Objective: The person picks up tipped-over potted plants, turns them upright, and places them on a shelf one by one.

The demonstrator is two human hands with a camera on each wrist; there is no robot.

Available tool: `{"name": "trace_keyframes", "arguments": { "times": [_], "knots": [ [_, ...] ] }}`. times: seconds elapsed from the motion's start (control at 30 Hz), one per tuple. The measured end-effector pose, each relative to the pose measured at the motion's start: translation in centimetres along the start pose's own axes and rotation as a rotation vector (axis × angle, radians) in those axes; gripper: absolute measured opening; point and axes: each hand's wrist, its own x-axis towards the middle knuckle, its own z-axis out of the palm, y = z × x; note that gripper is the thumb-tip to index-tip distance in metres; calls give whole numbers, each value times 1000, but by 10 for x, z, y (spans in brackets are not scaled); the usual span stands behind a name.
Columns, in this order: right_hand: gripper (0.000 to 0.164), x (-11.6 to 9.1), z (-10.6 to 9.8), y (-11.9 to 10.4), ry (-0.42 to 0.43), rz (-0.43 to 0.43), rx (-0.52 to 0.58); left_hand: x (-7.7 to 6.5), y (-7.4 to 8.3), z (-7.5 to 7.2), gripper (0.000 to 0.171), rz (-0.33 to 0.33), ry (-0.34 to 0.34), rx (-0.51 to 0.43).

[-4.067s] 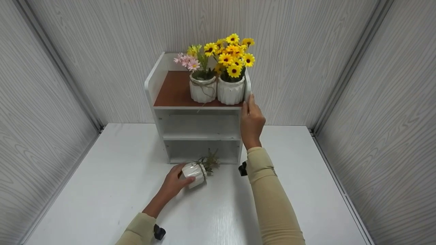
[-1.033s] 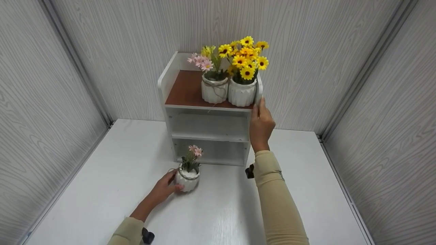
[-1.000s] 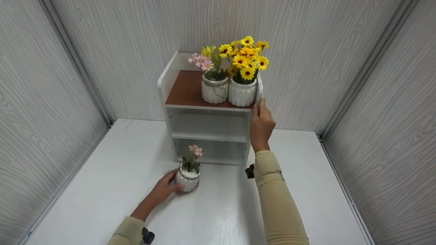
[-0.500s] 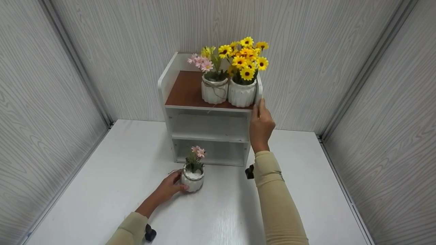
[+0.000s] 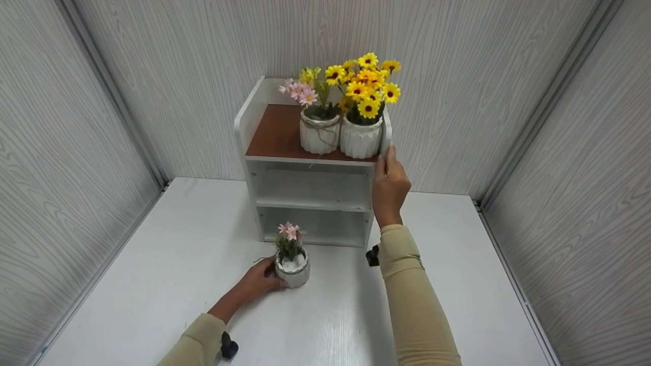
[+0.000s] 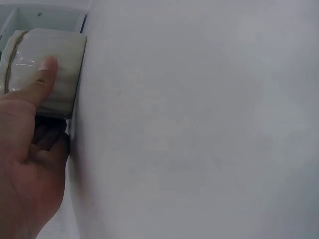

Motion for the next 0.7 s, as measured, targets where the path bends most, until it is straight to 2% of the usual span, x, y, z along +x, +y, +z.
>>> {"name": "trace_keyframes", "arguments": {
  "times": [0.27, 0.43, 0.6, 0.7],
  "knots": [
    [43, 1, 0, -1, -1, 2, 3, -6, 2, -3, 88, -22, 9, 53],
    [43, 1, -1, 0, 3, -4, 2, -12, 2, -6, 83, -3, -11, 97],
    [44, 1, -1, 0, -21, 33, -5, -23, 0, -13, 87, -36, -48, 35],
    [44, 0, -1, -1, -25, 42, -11, -29, 1, -17, 89, -44, -47, 13]
  ]
}}
